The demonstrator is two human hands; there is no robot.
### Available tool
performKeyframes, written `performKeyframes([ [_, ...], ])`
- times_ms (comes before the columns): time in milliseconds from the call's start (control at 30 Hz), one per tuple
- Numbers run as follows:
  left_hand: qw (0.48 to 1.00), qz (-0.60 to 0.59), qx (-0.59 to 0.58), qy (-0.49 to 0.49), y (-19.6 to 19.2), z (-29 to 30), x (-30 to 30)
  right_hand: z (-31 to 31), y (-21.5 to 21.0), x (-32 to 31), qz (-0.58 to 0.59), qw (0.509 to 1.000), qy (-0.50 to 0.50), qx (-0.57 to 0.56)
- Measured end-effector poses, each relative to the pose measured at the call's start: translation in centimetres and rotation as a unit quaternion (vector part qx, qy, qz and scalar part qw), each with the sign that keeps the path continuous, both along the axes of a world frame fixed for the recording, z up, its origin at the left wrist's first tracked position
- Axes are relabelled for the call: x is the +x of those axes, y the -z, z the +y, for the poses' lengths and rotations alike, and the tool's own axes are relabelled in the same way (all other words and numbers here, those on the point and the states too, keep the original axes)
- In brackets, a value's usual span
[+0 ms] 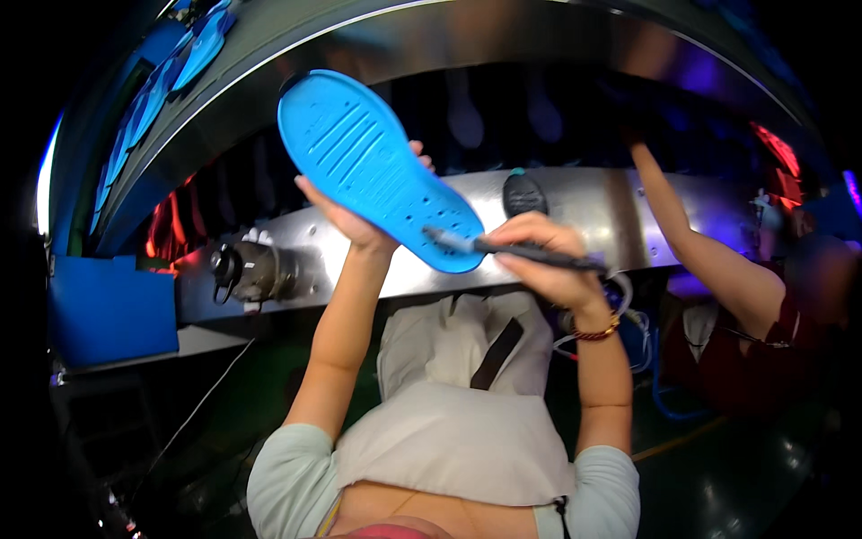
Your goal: The person scrubs the soles of blue plastic slippers using a brush. They pick up a slipper from a conveyor belt, scrub the bottom surface, and place it back on the belt. The process is repeated for multiple slippers in a continuous loop.
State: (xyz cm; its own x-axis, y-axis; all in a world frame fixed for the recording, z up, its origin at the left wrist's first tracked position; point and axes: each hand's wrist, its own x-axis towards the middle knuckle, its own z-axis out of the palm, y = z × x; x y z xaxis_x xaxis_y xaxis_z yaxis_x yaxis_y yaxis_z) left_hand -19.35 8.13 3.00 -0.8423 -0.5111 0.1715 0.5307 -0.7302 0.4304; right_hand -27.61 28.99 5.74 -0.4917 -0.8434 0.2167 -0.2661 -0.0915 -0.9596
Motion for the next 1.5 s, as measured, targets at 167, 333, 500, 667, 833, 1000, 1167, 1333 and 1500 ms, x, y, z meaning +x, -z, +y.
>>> performKeyframes([
  [167,1.000,-0.006,0.010,-0.016,0.2,-0.6,0.6,0.5,-0.2,-0.7,-0.026,0.988,-0.150,-0.037],
  [333,0.999,-0.018,-0.015,-0.022,-0.1,0.0,-0.3,0.2,0.0,-0.2,0.060,0.995,-0.079,0.026],
  [500,0.999,-0.020,-0.020,-0.023,-0.6,0.1,0.1,1.1,0.4,-0.3,-0.120,0.983,-0.118,-0.069],
  [667,0.999,-0.028,-0.033,-0.029,-0.9,-0.2,0.2,0.5,0.3,0.8,0.029,0.993,-0.101,-0.050],
  [833,0.999,-0.036,0.021,0.005,-2.6,0.1,-0.1,0.2,2.4,-0.7,-0.215,0.974,-0.035,-0.064],
  [1000,0.998,0.026,-0.025,0.047,-1.7,5.7,1.3,-1.3,0.0,2.9,-0.405,0.897,0.010,-0.177],
  [1167,0.982,0.050,0.010,0.184,1.4,2.0,1.8,0.8,-3.2,0.6,-0.089,0.987,-0.131,0.035],
  [1333,0.945,-0.097,-0.041,0.309,-1.6,0.7,1.6,-0.4,-4.5,-0.1,0.118,0.987,-0.102,0.028],
  [1500,0.891,-0.230,-0.057,0.388,-1.5,-0.1,1.7,0.4,-6.5,-0.4,0.138,0.937,-0.309,0.087],
])
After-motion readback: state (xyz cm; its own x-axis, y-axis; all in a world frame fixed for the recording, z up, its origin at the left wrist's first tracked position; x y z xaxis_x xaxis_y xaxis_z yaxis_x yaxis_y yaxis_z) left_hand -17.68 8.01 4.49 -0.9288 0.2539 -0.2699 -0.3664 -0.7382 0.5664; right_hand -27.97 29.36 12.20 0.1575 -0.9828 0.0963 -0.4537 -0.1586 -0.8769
